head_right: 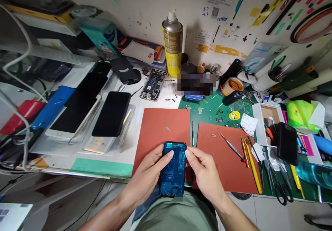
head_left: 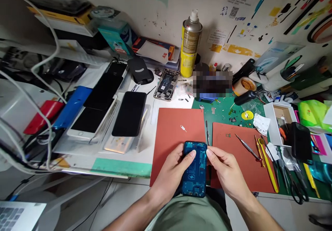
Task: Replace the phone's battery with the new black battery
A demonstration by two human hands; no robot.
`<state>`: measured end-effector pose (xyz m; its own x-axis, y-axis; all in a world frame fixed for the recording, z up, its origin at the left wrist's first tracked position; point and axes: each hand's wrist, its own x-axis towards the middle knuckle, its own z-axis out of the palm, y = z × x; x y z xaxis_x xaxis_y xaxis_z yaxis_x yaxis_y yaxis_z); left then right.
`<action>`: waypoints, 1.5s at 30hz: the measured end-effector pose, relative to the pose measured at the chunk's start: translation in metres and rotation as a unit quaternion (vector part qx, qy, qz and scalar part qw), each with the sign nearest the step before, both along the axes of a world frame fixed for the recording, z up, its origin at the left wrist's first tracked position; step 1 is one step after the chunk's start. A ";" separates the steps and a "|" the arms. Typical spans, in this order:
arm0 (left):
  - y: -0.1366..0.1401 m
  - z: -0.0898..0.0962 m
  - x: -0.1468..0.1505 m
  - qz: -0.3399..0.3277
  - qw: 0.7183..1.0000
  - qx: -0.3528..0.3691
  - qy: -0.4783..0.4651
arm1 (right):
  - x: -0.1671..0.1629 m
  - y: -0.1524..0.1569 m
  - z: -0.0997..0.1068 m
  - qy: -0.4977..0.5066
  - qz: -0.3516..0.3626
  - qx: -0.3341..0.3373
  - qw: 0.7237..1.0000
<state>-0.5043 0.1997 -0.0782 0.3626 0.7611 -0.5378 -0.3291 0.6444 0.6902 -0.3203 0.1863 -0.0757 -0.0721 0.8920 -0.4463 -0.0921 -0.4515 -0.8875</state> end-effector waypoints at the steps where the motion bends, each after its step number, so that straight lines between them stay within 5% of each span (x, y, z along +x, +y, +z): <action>1: 0.000 -0.002 0.000 0.002 1.000 0.001 -0.002 | -0.001 0.001 -0.001 -0.012 -0.008 -0.001 1.000; 10: -0.006 -0.012 0.003 0.079 0.994 -0.023 0.079 | -0.019 0.009 -0.004 -0.023 -0.051 -0.038 0.998; 18: -0.011 -0.012 0.007 0.060 0.974 -0.014 0.218 | -0.036 0.007 -0.006 -0.039 -0.093 -0.041 0.994; 33: -0.022 -0.028 0.009 0.065 0.959 -0.046 0.273 | -0.044 0.005 -0.004 -0.065 -0.134 -0.064 0.987; 45: -0.006 -0.007 0.012 0.054 0.965 0.075 0.246 | -0.042 0.003 -0.005 -0.065 -0.138 -0.065 0.986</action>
